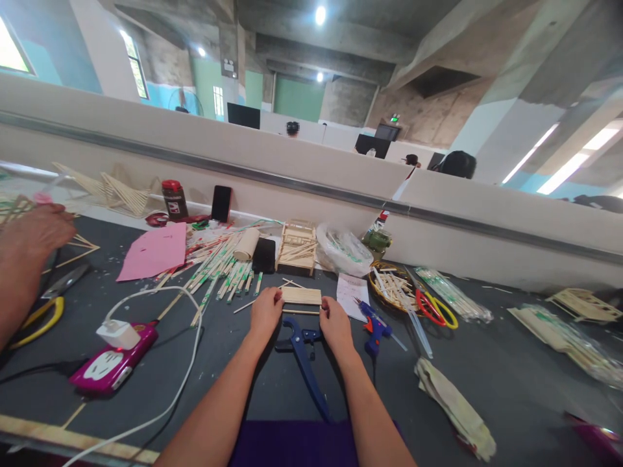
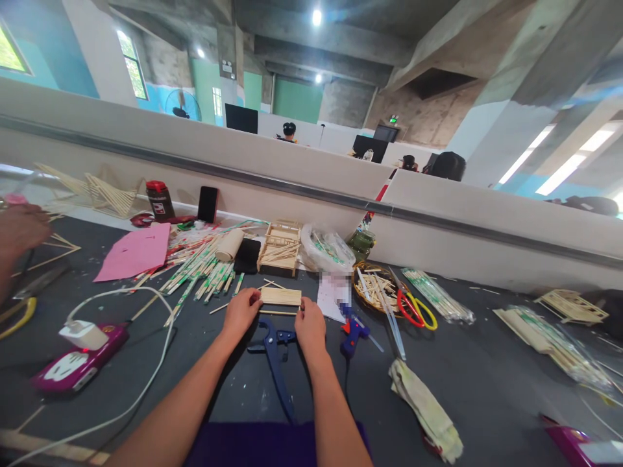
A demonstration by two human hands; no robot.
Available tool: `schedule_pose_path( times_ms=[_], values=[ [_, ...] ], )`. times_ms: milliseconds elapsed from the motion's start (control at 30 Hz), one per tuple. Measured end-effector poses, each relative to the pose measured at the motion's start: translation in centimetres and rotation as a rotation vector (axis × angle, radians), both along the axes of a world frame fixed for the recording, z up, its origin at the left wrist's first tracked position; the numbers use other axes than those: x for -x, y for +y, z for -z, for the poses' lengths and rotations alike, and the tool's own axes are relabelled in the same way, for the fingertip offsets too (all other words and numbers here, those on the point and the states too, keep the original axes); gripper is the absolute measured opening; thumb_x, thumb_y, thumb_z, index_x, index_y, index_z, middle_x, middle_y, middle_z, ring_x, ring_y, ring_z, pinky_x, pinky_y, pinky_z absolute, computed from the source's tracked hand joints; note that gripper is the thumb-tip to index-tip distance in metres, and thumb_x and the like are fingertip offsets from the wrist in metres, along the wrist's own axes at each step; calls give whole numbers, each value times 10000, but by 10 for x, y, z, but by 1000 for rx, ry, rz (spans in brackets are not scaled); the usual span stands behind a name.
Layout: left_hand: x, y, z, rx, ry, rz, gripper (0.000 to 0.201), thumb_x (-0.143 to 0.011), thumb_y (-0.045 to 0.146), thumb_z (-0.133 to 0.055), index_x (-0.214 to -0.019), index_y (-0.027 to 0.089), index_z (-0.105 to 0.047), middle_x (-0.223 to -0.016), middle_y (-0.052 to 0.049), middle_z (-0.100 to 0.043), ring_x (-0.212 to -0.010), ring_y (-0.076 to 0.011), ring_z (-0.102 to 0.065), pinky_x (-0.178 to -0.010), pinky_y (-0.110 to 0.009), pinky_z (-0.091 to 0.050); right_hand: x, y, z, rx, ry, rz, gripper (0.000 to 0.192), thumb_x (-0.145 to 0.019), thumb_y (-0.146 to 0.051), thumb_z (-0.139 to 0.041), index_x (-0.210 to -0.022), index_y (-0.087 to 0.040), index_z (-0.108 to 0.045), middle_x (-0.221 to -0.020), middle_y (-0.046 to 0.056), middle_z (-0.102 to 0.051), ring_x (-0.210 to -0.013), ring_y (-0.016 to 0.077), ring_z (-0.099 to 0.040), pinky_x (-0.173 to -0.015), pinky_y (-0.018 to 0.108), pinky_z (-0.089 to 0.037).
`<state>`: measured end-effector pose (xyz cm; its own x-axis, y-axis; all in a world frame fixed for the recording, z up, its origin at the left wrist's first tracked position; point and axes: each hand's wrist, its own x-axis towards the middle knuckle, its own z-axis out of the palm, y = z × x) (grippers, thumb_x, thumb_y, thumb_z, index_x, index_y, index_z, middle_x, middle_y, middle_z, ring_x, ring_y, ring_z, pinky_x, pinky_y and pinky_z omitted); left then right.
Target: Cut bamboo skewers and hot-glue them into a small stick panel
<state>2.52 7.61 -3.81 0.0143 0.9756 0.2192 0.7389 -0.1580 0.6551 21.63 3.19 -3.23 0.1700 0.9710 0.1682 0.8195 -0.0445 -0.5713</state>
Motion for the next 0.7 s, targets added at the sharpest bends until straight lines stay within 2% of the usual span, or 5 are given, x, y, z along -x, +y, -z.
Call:
schedule_pose_path(
  times_ms=[300,500,700],
  values=[
    [6,-2,-6,69,-39,-12,240,-754,68,-523,-938,167,-642,-866,-49,-677,-771,-158,-596,-703,-248,-407,-1,0,-1,0,46,28,357,-803,-88,-468,-1137,-165,-570,-1005,63,-673,-890,168,-630,-806,258,-448],
    [8,-5,-12,93,89,-106,258,-812,163,-509,-1017,217,-656,-896,-45,-698,-884,-195,-597,-711,-267,-404,0,-1,1,6,56,54,323,-812,-100,-472,-1101,-190,-585,-988,43,-686,-891,169,-643,-807,256,-447],
    [7,-2,-10,101,61,-92,260,-796,179,-538,-1029,228,-643,-856,-14,-702,-872,-193,-598,-698,-267,-399,1,-1,-4,21,88,58,336,-823,-94,-463,-1128,-182,-574,-1007,50,-701,-923,177,-654,-819,262,-455]
  ],
)
